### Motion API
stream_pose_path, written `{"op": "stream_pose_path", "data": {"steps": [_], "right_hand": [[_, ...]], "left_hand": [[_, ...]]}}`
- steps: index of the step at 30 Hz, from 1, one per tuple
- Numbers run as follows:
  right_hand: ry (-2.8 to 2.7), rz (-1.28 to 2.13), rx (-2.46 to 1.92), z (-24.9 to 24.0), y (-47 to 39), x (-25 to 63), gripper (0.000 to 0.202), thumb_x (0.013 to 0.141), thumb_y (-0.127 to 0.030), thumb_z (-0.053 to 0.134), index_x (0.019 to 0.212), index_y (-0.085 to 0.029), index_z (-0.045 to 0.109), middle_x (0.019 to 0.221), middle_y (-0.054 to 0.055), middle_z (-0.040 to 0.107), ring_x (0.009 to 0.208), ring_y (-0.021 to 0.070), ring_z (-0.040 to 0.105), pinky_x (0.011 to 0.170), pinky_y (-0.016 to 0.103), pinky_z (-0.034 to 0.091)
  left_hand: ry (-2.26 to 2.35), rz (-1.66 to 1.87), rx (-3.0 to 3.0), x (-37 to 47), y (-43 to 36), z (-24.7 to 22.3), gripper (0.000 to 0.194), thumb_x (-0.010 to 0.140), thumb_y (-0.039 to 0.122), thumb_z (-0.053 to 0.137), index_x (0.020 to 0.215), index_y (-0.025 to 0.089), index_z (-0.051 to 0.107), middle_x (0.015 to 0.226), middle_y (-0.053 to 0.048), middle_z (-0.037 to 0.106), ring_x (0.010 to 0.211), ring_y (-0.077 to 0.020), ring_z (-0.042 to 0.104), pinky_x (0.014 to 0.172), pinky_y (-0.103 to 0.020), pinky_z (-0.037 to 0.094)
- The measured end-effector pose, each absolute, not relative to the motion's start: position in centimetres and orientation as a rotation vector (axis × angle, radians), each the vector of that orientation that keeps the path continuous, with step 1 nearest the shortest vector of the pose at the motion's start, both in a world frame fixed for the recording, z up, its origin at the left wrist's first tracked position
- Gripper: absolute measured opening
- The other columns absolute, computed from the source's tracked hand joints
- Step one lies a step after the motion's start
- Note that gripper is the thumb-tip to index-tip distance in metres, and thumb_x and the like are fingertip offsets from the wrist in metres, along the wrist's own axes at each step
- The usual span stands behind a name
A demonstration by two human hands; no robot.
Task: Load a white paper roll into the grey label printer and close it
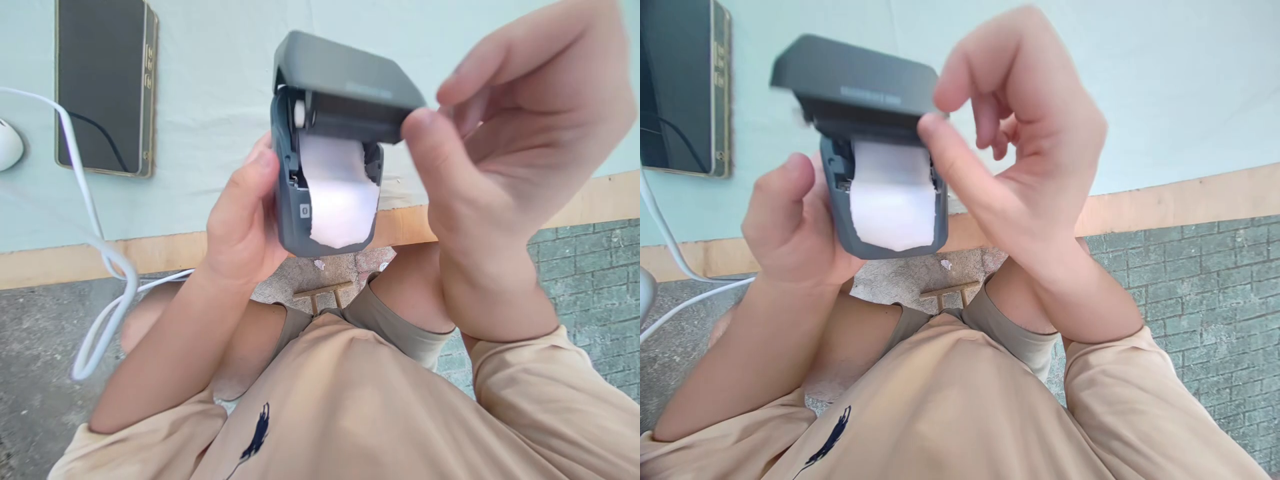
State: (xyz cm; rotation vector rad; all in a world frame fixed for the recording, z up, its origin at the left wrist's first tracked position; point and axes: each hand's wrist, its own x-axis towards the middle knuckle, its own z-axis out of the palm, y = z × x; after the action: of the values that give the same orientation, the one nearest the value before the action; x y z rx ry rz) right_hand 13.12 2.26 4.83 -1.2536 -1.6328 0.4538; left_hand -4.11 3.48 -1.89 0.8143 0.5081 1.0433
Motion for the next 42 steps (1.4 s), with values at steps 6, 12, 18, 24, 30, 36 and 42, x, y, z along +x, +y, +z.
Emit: {"op": "stream_pose_path", "data": {"steps": [6,12,18,24,30,36,42], "right_hand": [[-1.565,0.515,-1.145,3.9,3.1,12.5,0.013,0.089,-0.016,0.053,0.078,-0.018,0.047,0.075,-0.002,0.040,0.063,0.0029,0.051,0.055,0.022,0.033],[-1.686,0.566,-1.181,4.0,2.9,13.3,0.003,0.090,-0.019,0.053,0.092,-0.016,0.052,0.095,0.002,0.056,0.088,0.0081,0.060,0.049,0.021,0.042],[-1.854,0.457,-1.226,4.8,3.4,13.3,0.014,0.088,-0.013,0.054,0.098,-0.022,0.055,0.088,-0.005,0.065,0.083,0.0078,0.064,0.053,0.022,0.042],[-1.987,0.283,-1.178,4.8,3.8,13.3,0.004,0.086,-0.016,0.056,0.083,-0.019,0.055,0.081,-0.004,0.060,0.071,0.0055,0.057,0.053,0.022,0.036],[-2.387,0.215,-1.753,6.4,4.1,12.4,0.010,0.083,-0.028,0.053,0.090,-0.029,0.061,0.069,-0.005,0.058,0.055,0.0083,0.037,0.054,0.028,0.022],[-2.458,0.349,-1.725,7.1,4.5,12.6,0.022,0.075,-0.032,0.063,0.097,-0.031,0.059,0.071,-0.005,0.058,0.053,0.0074,0.033,0.053,0.029,0.018],[-2.126,0.693,-1.264,6.4,3.3,14.8,0.024,0.080,-0.028,0.065,0.101,-0.024,0.054,0.105,-0.002,0.061,0.094,0.0113,0.064,0.047,0.025,0.030]], "left_hand": [[0.565,1.104,0.834,-4.2,3.5,-2.9,0.047,0.079,0.047,0.059,0.117,0.020,0.053,0.100,-0.007,0.066,0.112,-0.0294,0.066,0.084,-0.042,0.060],[0.564,1.083,0.798,-4.2,3.4,-2.2,0.048,0.077,0.043,0.064,0.117,0.020,0.052,0.115,-0.008,0.065,0.140,-0.0302,0.045,0.106,-0.048,0.053],[0.536,1.077,0.821,-3.9,3.6,-2.3,0.055,0.075,0.040,0.066,0.124,0.020,0.049,0.115,-0.006,0.065,0.139,-0.0299,0.047,0.102,-0.050,0.056],[0.568,1.062,0.804,-4.0,3.5,-2.1,0.057,0.077,0.038,0.066,0.126,0.017,0.047,0.118,-0.010,0.064,0.138,-0.0322,0.048,0.102,-0.051,0.056],[0.531,1.055,0.783,-4.2,2.8,-1.4,0.052,0.085,0.037,0.060,0.131,0.019,0.042,0.122,-0.006,0.058,0.141,-0.0291,0.044,0.107,-0.052,0.051],[0.568,1.057,0.802,-4.2,2.6,-1.0,0.049,0.086,0.035,0.060,0.130,0.019,0.043,0.118,-0.005,0.060,0.138,-0.0286,0.048,0.105,-0.051,0.054],[0.527,1.087,0.820,-4.2,2.6,-1.6,0.049,0.085,0.039,0.062,0.127,0.021,0.046,0.116,-0.004,0.061,0.134,-0.0306,0.052,0.088,-0.043,0.064]]}}
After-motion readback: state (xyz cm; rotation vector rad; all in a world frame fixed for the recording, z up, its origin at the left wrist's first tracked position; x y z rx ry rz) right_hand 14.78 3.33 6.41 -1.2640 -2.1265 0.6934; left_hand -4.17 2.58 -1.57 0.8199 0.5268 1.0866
